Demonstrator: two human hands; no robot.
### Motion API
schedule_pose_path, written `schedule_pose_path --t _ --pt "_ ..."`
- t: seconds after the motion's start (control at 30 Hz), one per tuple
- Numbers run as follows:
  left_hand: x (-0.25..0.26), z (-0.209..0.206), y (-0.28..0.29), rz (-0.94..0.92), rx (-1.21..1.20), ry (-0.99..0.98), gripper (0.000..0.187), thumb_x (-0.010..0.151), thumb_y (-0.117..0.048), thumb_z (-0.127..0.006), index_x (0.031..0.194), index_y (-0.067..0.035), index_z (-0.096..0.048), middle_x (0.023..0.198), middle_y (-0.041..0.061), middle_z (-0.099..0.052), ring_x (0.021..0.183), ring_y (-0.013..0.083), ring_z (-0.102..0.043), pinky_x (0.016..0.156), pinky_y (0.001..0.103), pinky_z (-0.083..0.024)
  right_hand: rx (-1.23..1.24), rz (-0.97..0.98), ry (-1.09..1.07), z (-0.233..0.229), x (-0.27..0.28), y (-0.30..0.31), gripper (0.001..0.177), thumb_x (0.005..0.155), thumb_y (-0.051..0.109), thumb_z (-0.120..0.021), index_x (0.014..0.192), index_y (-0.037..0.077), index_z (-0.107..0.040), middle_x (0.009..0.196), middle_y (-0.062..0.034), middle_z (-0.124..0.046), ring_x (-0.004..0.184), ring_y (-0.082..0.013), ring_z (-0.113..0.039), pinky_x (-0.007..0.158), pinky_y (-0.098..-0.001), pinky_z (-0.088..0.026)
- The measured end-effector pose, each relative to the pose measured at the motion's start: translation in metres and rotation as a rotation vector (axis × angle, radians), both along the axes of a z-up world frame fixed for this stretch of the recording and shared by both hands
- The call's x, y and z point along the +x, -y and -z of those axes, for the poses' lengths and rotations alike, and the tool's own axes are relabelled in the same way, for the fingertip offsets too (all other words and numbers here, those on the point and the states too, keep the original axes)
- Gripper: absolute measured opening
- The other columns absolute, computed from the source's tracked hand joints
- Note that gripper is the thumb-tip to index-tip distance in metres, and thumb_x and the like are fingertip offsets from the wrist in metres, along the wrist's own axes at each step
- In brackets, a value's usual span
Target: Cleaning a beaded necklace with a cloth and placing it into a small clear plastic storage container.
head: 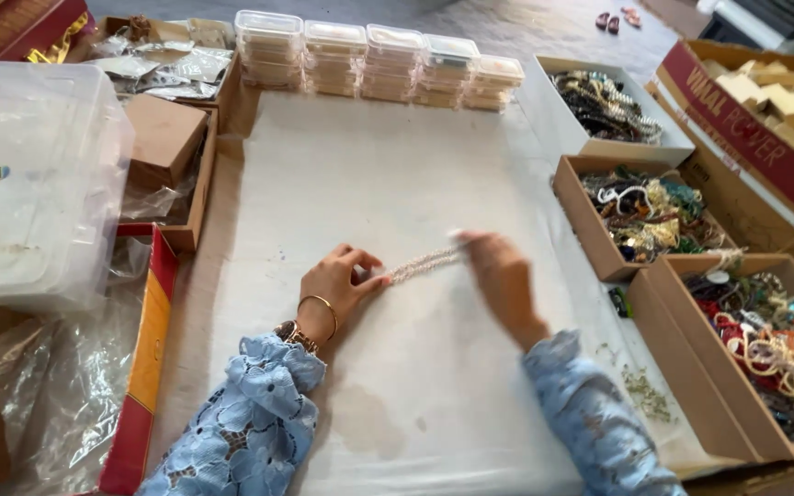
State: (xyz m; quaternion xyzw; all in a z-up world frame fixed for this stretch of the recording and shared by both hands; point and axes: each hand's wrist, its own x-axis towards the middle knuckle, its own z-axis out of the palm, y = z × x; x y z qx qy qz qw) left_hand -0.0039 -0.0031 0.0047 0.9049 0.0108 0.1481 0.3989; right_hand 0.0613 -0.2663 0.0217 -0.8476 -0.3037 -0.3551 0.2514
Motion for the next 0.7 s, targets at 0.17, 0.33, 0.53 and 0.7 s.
schedule_pose_path --t 0.17,0.33,0.53,0.7 --pt "0.005 0.017 -0.004 0.019 0.098 0.029 0.019 0.082 -0.040 -0.080 0.087 -0.022 -0.080 0.100 -0.004 -0.069 0.081 0.0162 -0.071 0.070 0.035 -0.057 -0.306 -0.359 -0.062 -0.012 -0.044 -0.054 0.037 0.087 0.001 -0.065 0.123 0.008 -0.070 0.127 -0.0082 -0.071 0.112 -0.0293 -0.065 0.092 -0.0416 -0.055" --pt "0.000 -0.001 0.000 0.023 0.146 -0.025 0.020 0.084 -0.043 -0.079 0.086 -0.023 -0.079 0.102 -0.006 -0.068 0.082 0.0164 -0.071 0.068 0.036 -0.056 -0.488 -0.201 -0.004 0.011 0.016 0.001 0.051 0.081 -0.005 -0.058 0.127 0.012 -0.071 0.135 -0.0055 -0.068 0.118 -0.0288 -0.063 0.100 -0.0400 -0.054" --pt "0.000 0.002 0.001 0.024 0.152 -0.022 0.018 0.084 -0.041 -0.078 0.086 -0.023 -0.079 0.101 -0.006 -0.068 0.082 0.0162 -0.071 0.068 0.036 -0.055 -0.214 0.274 -0.360 0.011 0.044 0.059 0.027 0.100 0.011 -0.060 0.122 0.019 -0.075 0.126 -0.0104 -0.068 0.110 -0.0293 -0.066 0.094 -0.0408 -0.054" --pt "0.003 0.004 -0.001 0.003 0.102 -0.067 0.019 0.083 -0.043 -0.079 0.086 -0.024 -0.079 0.095 -0.006 -0.069 0.080 0.0132 -0.071 0.068 0.033 -0.056 -0.241 0.212 -0.282 -0.010 0.031 0.064 0.043 0.093 0.033 -0.074 0.130 0.010 -0.069 0.116 -0.0145 -0.067 0.110 -0.0344 -0.063 0.090 -0.0452 -0.052"
